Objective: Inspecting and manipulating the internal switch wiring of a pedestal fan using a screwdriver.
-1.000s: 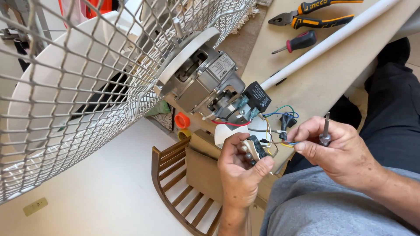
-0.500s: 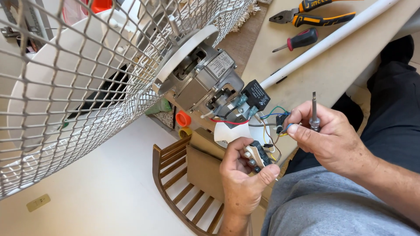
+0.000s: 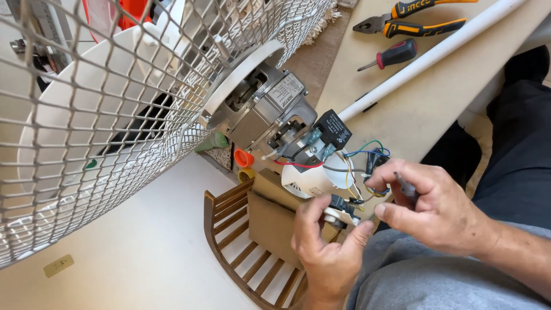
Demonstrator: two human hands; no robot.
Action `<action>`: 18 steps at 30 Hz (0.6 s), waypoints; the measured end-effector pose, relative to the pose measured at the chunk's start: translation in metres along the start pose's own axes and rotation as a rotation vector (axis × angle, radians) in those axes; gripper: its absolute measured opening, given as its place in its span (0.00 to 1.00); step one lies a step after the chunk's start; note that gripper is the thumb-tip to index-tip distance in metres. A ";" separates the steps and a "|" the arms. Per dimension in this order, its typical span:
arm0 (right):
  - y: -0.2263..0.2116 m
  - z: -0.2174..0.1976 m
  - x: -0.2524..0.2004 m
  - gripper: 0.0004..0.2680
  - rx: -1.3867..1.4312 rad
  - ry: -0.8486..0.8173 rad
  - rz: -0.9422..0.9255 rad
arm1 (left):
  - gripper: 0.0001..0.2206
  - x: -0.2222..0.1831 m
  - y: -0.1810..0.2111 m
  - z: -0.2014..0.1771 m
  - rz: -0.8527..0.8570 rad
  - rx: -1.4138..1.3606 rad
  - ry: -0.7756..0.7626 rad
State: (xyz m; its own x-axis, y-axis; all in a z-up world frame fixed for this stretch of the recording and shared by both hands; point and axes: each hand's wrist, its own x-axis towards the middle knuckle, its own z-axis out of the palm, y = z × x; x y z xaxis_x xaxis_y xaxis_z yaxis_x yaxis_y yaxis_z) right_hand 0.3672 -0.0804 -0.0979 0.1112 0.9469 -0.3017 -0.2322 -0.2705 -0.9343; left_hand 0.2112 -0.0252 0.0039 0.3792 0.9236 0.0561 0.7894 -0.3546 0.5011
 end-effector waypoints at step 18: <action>-0.018 0.010 0.009 0.03 0.101 0.010 -0.200 | 0.13 0.001 -0.009 0.016 0.453 0.115 0.312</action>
State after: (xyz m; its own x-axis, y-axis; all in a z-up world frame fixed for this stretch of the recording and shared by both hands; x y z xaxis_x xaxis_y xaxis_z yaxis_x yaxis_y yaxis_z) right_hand 0.3624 -0.0653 -0.0818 0.1743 0.9780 -0.1144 -0.3001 -0.0579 -0.9521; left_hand 0.2124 -0.0232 -0.0144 0.5457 0.6687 0.5050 0.6353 -0.7231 0.2711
